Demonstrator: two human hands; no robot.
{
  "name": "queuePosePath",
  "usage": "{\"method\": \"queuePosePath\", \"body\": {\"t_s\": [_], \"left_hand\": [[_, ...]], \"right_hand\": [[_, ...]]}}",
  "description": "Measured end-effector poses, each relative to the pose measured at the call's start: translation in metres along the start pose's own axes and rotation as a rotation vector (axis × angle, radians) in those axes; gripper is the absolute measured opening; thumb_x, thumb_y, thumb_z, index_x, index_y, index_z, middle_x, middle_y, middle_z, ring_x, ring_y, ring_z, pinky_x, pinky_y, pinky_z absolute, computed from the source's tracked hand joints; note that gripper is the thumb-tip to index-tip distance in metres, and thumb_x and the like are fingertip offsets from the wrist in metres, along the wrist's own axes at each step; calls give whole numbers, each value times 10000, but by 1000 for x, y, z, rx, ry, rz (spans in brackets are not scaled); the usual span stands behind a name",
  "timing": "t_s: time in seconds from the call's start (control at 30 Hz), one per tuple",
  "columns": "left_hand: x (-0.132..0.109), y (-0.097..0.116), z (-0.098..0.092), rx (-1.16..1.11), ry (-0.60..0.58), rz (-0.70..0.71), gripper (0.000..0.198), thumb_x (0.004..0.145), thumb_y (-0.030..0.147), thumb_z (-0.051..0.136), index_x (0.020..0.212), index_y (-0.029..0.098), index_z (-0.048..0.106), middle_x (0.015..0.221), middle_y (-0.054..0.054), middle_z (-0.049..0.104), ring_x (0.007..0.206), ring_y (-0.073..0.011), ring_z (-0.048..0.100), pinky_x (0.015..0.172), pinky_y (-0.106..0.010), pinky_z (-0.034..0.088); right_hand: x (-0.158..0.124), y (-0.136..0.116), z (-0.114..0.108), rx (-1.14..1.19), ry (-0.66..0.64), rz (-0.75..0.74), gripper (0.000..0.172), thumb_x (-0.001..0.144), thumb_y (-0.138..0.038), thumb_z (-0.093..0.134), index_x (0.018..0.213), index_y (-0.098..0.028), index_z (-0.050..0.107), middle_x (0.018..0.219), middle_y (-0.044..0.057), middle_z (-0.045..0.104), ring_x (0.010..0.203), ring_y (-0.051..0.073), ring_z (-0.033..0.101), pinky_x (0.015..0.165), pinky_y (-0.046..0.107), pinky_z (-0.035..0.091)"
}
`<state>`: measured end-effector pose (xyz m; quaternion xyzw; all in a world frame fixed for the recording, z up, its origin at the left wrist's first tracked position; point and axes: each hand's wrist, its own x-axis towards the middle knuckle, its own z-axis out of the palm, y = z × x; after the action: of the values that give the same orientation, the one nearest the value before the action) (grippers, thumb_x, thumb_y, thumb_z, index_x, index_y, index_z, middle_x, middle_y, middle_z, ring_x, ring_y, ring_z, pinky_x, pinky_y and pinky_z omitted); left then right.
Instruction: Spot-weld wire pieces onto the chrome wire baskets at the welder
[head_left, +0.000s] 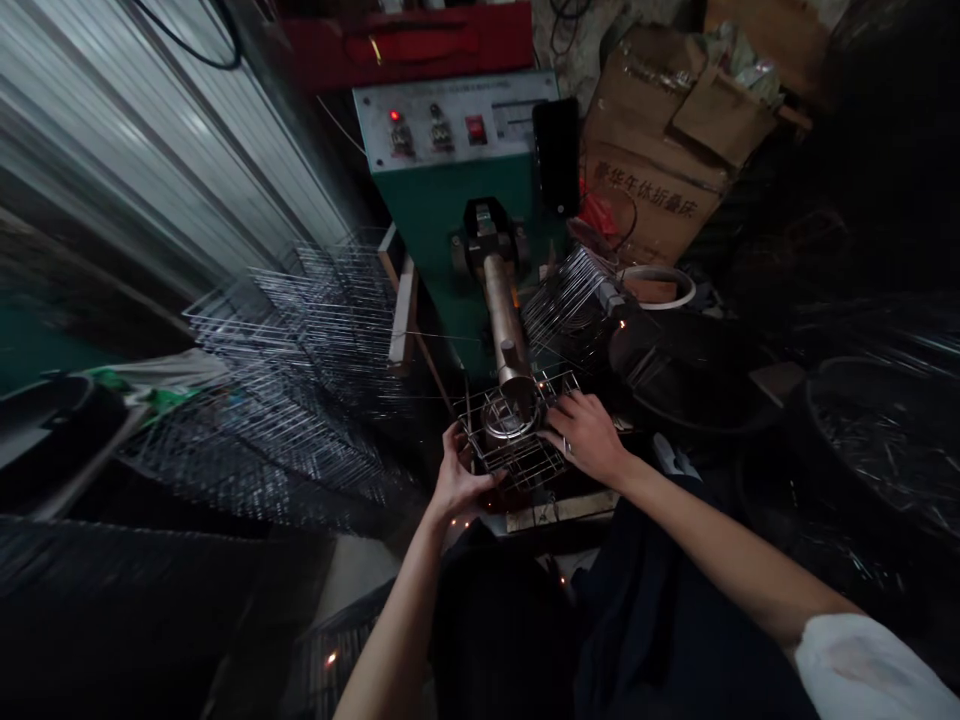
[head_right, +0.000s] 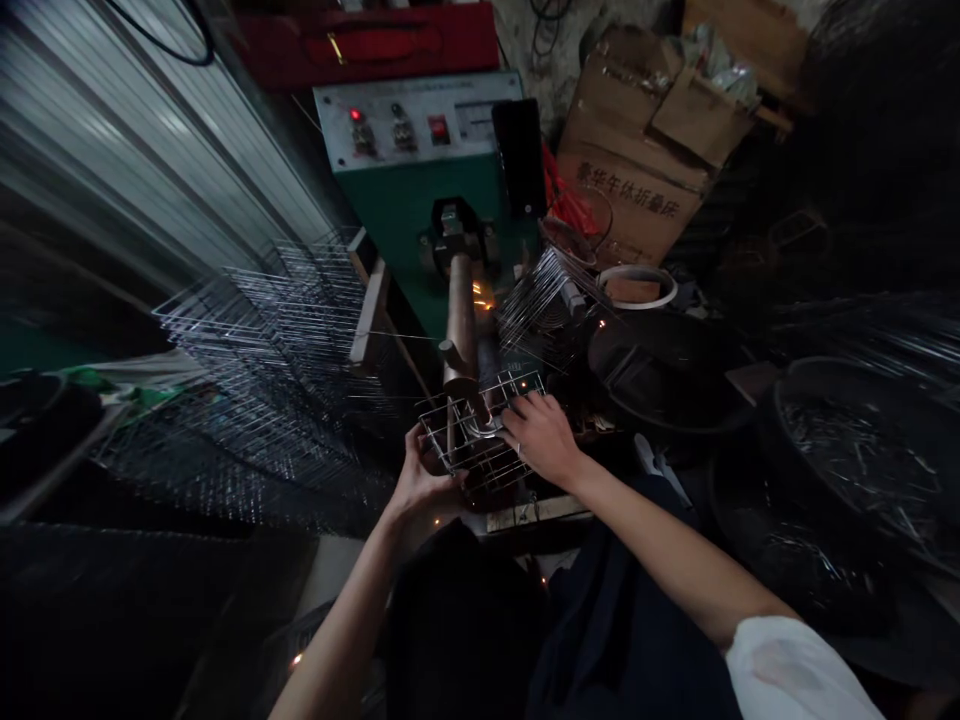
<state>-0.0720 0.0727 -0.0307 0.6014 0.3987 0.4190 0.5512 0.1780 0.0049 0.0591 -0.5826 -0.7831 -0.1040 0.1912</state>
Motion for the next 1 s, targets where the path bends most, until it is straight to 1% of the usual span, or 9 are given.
{"method": "queuePosePath", "body": {"t_s": [0.13,0.23,0.47,0.6,0.67,0.73,0.8,0.9,1.0], "left_hand": [[18,-1,-6,-51,-52,-17,1070,516,307,948,1356,344,286,1272,-60,467,1208,-300,575,1057,-559,464],[26,-6,-10,-80,-68,-1,1076,513,310,950,1362,337,288,1255,-51,468,1210,-288,569,1068,-560,450],[34,-11,-14,-101,-111,31,1076,524,296,943,1375,329,285,1271,-66,475,1221,-296,563,1078,-573,437],[34,-10,-15,-113,-136,23,1097,563,271,923,1417,355,239,1360,-89,452,1239,-295,565,1062,-557,461],[31,-16,-18,-106,-149,15,1157,565,257,921,1457,371,194,1456,-112,391,1295,-302,526,1082,-551,443],[27,-27,-21,-92,-172,-3,1278,518,229,939,1498,383,133,1549,-128,289,1379,-311,446,1129,-551,382],[23,-41,-23,-84,-197,-61,1362,469,211,953,1520,375,103,1580,-146,250,1426,-323,386,1145,-565,341],[21,-56,-19,-123,-208,-165,1232,518,237,929,1510,340,205,1550,-160,327,1419,-329,400,1118,-573,370],[19,-55,-14,-142,-181,-182,1090,540,239,909,1454,311,320,1496,-155,416,1383,-329,445,1097,-570,399]], "right_hand": [[11,6,-5,-9,-47,12,112,982,-263,613,974,-172,679,960,97,624,968,257,488,802,350,326],[16,9,-7,-22,-39,-20,108,982,-246,610,958,-166,679,946,99,627,964,257,490,797,348,328],[18,8,-1,-16,-16,-40,153,993,-277,598,935,-164,682,933,95,631,953,255,502,805,349,353],[19,11,2,73,-11,-36,183,998,-293,582,912,-166,683,897,91,627,925,257,517,788,359,398],[15,14,-4,209,7,-19,180,1001,-271,564,905,-168,677,891,89,623,909,249,527,784,357,432],[5,17,-12,430,43,25,167,1001,-240,538,937,-168,674,925,87,628,904,231,554,781,345,466],[-11,21,-21,673,56,90,168,997,-235,520,969,-176,674,963,79,644,900,210,595,794,338,488],[-41,21,-25,1000,-27,268,196,983,-336,547,977,-183,670,975,68,686,899,207,659,822,352,521],[-67,15,-21,1307,-108,530,366,902,-518,645,1035,-179,611,935,80,716,755,206,697,691,338,565]]}}
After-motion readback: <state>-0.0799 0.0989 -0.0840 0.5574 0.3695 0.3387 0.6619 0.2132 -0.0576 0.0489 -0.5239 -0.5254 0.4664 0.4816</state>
